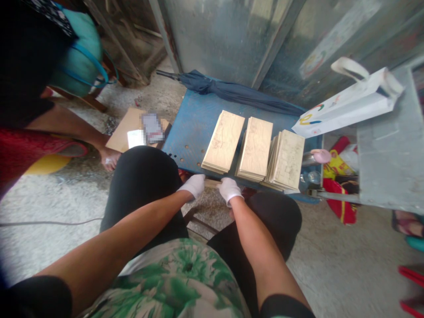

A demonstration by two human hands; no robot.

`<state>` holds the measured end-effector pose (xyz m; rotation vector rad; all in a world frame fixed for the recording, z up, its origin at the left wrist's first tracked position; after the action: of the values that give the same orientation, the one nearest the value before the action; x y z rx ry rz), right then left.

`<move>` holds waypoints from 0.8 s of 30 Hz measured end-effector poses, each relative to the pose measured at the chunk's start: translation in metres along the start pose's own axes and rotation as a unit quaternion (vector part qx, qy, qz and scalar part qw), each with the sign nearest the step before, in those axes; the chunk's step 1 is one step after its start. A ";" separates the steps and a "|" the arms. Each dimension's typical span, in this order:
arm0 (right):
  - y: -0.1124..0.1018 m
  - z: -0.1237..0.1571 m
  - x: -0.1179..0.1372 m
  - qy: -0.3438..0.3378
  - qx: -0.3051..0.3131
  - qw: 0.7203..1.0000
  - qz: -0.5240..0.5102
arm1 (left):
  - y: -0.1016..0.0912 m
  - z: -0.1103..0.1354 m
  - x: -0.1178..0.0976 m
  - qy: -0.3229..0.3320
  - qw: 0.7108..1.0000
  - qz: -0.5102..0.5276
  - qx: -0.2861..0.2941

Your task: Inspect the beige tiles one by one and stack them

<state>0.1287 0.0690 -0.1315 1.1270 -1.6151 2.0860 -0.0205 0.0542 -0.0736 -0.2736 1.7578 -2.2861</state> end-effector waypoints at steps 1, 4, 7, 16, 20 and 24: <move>-0.001 0.001 0.000 0.007 -0.006 1.000 0.002 | -0.002 0.003 -0.001 0.000 1.000 0.003 -0.004; -0.006 0.004 0.000 0.032 -0.024 0.999 0.007 | -0.008 0.012 -0.006 -0.004 1.000 0.011 -0.021; -0.015 0.012 0.000 0.050 -0.038 0.998 0.011 | -0.016 0.021 -0.010 -0.005 0.999 0.019 -0.038; -0.040 0.039 0.002 0.041 -0.223 0.965 -0.128 | -0.050 0.025 -0.007 0.002 0.988 0.108 -0.115; -0.046 0.037 0.014 0.039 -0.251 0.946 -0.202 | -0.054 0.023 -0.017 0.048 0.968 0.156 -0.189; -0.050 0.029 0.024 0.056 -0.202 0.957 -0.200 | -0.050 0.021 -0.024 0.027 0.972 0.151 -0.179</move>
<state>0.1560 0.0542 -0.0774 1.0607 -1.5145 1.4567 0.0047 0.0542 -0.0197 -0.0025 2.0731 -1.7793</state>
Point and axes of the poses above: each hand's wrist, its own z-axis away from the middle knuckle, its own y-axis out of the palm, x = y × z, the point moved 1 cm from there along -z, towards the middle knuckle, and after that the axes turned 12 degrees about -y, right-handed, at the moved point
